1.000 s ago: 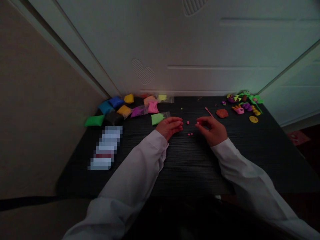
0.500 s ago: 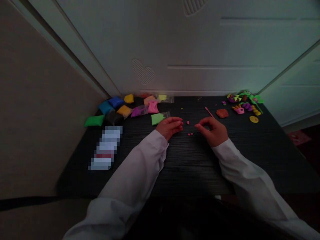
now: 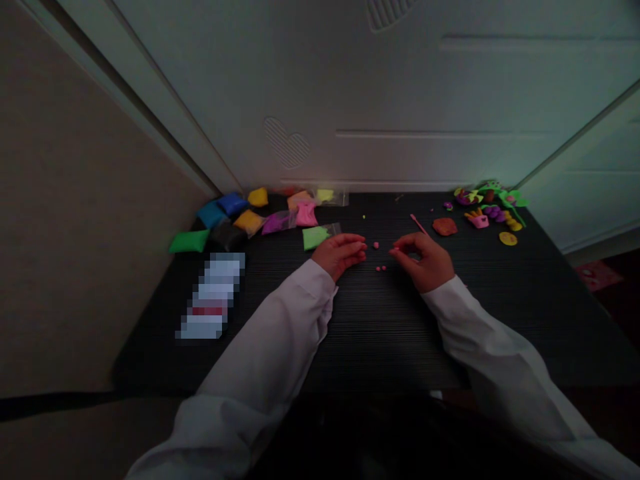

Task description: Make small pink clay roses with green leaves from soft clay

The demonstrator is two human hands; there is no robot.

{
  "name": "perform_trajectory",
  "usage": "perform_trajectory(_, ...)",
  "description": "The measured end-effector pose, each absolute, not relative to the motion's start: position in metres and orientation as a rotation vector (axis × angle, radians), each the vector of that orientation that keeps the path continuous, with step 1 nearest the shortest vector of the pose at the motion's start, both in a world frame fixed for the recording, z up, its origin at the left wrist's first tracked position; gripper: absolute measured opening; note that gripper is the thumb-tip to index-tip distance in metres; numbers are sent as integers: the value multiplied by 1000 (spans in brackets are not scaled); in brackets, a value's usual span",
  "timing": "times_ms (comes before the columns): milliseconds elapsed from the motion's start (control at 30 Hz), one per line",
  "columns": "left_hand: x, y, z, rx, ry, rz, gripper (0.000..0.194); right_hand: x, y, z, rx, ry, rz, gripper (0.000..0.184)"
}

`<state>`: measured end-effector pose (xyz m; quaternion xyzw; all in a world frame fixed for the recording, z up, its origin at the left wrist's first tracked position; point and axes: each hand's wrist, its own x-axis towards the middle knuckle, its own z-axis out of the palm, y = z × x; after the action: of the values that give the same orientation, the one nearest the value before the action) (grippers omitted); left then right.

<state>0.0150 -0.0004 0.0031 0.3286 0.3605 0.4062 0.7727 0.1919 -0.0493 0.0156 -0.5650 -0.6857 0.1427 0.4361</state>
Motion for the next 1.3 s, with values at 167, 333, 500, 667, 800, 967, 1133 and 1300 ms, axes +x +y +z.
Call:
perform_trajectory(167,15,-1,3,714,785,884,13,195,-48,17,-1354,-1776,316,15)
perform_trajectory(333,15,-1,3,713,784,881,13,193,-50,21,-1378,-1777,272,20)
perform_trajectory(500,15,0,2,711,784,879,13,192,-52,23,-1462,-1720,311,20)
perform_trajectory(667,15,-1,3,707,778,880,13,190,-52,21,-1440,-1657,392,15)
perform_trajectory(800,15,-1,3,707,777,881,13,190,-51,16,-1398,-1682,402,10)
perform_trajectory(967,15,0,3,709,775,878,13,192,-50,16,-1352,-1724,375,18)
perform_trajectory(1133,15,0,3,712,779,883,13,192,-52,24,-1428,-1785,343,20)
perform_trajectory(1300,15,0,1,718,778,879,13,192,-53,26,-1418,-1811,373,22)
